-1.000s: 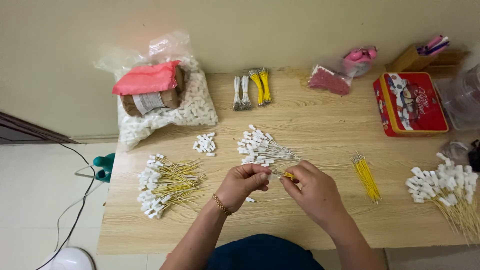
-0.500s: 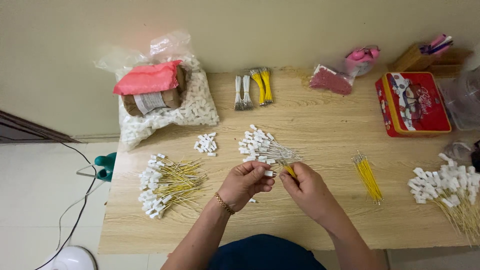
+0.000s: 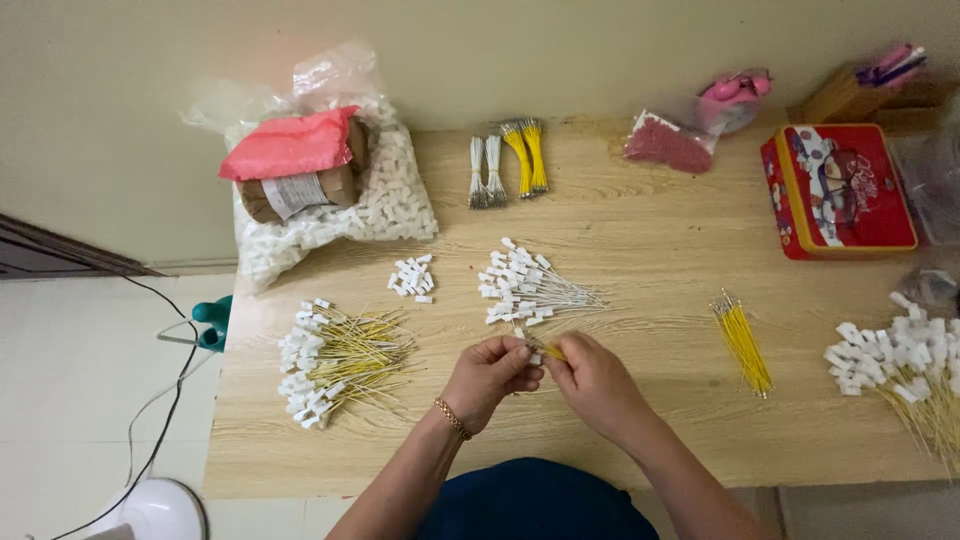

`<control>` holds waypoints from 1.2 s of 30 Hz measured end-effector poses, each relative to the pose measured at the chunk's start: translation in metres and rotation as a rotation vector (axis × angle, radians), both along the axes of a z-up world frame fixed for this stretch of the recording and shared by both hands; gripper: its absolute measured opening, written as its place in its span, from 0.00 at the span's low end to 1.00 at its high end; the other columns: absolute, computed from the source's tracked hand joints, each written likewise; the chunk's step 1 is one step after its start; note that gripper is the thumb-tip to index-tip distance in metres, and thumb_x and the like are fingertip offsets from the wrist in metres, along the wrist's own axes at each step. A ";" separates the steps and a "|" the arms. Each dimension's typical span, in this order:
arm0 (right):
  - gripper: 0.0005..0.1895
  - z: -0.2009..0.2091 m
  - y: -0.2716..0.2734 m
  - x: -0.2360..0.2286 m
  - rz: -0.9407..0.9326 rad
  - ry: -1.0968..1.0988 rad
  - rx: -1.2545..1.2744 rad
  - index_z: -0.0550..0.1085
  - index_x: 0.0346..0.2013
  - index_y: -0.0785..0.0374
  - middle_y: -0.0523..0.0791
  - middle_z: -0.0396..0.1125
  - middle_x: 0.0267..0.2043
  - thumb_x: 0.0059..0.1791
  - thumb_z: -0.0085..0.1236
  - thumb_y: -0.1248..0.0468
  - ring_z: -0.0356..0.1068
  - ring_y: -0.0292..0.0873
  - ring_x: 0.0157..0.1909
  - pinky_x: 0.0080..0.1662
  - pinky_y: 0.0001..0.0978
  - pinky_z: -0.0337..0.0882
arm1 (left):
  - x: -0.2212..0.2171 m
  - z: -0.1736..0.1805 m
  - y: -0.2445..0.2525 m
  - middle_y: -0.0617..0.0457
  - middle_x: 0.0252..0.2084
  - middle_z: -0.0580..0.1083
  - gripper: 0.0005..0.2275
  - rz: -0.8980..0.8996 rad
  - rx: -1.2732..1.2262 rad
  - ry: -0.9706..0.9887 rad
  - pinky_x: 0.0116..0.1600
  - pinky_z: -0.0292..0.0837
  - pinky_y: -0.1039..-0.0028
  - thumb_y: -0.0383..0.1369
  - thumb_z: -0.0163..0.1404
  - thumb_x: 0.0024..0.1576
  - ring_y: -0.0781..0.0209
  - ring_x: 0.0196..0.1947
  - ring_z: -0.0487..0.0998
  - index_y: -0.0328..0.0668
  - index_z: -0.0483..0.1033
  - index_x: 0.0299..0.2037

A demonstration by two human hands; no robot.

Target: Manually inserting small yellow wires into white plastic connector housings to assemble electrical components.

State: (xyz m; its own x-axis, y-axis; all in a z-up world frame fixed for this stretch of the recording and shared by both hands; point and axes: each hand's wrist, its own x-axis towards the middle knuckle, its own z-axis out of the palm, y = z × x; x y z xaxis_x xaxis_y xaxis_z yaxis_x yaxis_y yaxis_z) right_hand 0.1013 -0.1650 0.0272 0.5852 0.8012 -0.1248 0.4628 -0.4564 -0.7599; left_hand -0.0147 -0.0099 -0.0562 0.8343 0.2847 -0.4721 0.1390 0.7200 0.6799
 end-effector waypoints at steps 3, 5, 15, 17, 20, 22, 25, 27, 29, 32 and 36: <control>0.11 -0.077 -0.006 0.004 -0.055 0.093 -0.033 0.74 0.34 0.64 0.54 0.69 0.30 0.54 0.53 0.59 0.75 0.58 0.37 0.41 0.45 0.74 | -0.012 -0.028 0.003 0.44 0.37 0.81 0.08 -0.092 0.328 0.161 0.39 0.84 0.73 0.28 0.60 0.58 0.57 0.34 0.84 0.32 0.81 0.43; 0.13 -0.061 -0.009 0.004 -0.195 0.212 -0.046 0.74 0.35 0.65 0.53 0.69 0.28 0.55 0.51 0.58 0.72 0.54 0.34 0.39 0.44 0.73 | -0.023 -0.040 0.005 0.49 0.37 0.82 0.06 -0.182 0.593 0.245 0.42 0.83 0.72 0.32 0.61 0.57 0.58 0.38 0.85 0.41 0.83 0.42; 0.12 -0.089 -0.028 0.036 -0.462 0.321 0.132 0.71 0.43 0.64 0.47 0.63 0.24 0.58 0.49 0.58 0.64 0.42 0.27 0.31 0.35 0.67 | 0.025 -0.078 0.003 0.54 0.26 0.76 0.16 0.073 1.962 0.306 0.33 0.78 0.64 0.52 0.64 0.44 0.52 0.29 0.80 0.54 0.77 0.30; 0.09 -0.081 -0.022 0.028 -0.456 0.361 0.158 0.73 0.40 0.65 0.45 0.63 0.23 0.56 0.52 0.61 0.63 0.40 0.26 0.30 0.32 0.66 | 0.039 -0.072 0.003 0.51 0.31 0.76 0.21 -0.121 1.864 0.477 0.39 0.78 0.60 0.56 0.61 0.44 0.49 0.35 0.81 0.50 0.76 0.34; 0.05 -0.069 -0.015 0.024 -0.468 0.429 0.210 0.75 0.38 0.65 0.42 0.61 0.22 0.52 0.57 0.65 0.62 0.36 0.25 0.29 0.28 0.64 | 0.055 -0.110 0.006 0.50 0.38 0.77 0.25 -0.331 1.730 0.685 0.46 0.78 0.57 0.60 0.57 0.45 0.46 0.43 0.81 0.48 0.74 0.39; 0.04 -0.058 -0.012 0.022 -0.483 0.459 0.236 0.76 0.37 0.64 0.41 0.60 0.22 0.51 0.59 0.66 0.61 0.35 0.25 0.29 0.26 0.62 | 0.057 -0.127 0.009 0.51 0.40 0.77 0.24 -0.350 1.712 0.736 0.48 0.78 0.58 0.59 0.55 0.46 0.47 0.44 0.81 0.48 0.74 0.39; 0.02 -0.041 -0.009 0.021 -0.516 0.503 0.267 0.77 0.34 0.64 0.39 0.58 0.20 0.50 0.60 0.68 0.58 0.33 0.24 0.27 0.24 0.59 | 0.047 -0.103 0.017 0.54 0.33 0.77 0.12 -0.174 1.745 0.640 0.40 0.79 0.60 0.47 0.58 0.48 0.48 0.36 0.83 0.53 0.77 0.33; 0.00 -0.040 -0.008 0.022 -0.482 0.525 0.312 0.77 0.33 0.66 0.39 0.60 0.21 0.48 0.61 0.71 0.58 0.33 0.25 0.29 0.25 0.60 | 0.037 -0.068 0.027 0.52 0.35 0.80 0.12 -0.201 1.426 0.536 0.43 0.78 0.57 0.44 0.57 0.53 0.48 0.39 0.83 0.55 0.77 0.43; 0.00 -0.016 -0.001 0.017 -0.463 0.536 0.320 0.77 0.33 0.66 0.39 0.61 0.22 0.48 0.61 0.71 0.58 0.33 0.26 0.29 0.24 0.60 | 0.030 -0.029 0.029 0.54 0.34 0.80 0.11 -0.159 1.367 0.463 0.43 0.79 0.61 0.44 0.58 0.54 0.52 0.39 0.83 0.57 0.78 0.45; 0.01 0.012 0.008 0.012 -0.401 0.507 0.325 0.77 0.32 0.66 0.40 0.61 0.21 0.46 0.62 0.73 0.58 0.33 0.26 0.30 0.24 0.61 | 0.021 0.027 0.028 0.55 0.34 0.79 0.10 -0.084 1.254 0.265 0.43 0.79 0.67 0.40 0.57 0.57 0.57 0.39 0.83 0.58 0.81 0.48; 0.04 0.051 0.015 0.005 -0.301 0.481 0.328 0.78 0.34 0.69 0.43 0.64 0.21 0.45 0.62 0.75 0.59 0.36 0.26 0.30 0.27 0.63 | 0.010 0.078 0.013 0.52 0.33 0.72 0.14 -0.013 0.755 -0.013 0.39 0.79 0.78 0.28 0.50 0.63 0.66 0.33 0.75 0.39 0.76 0.59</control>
State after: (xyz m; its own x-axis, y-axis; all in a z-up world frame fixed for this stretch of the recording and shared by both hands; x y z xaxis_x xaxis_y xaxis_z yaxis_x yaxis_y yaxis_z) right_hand 0.1059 -0.1497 0.0783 0.7296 0.6523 -0.2055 -0.0750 -0.2224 -0.9721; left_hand -0.0046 0.0030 0.0222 0.8438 0.5172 -0.1429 0.1329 0.0566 0.9895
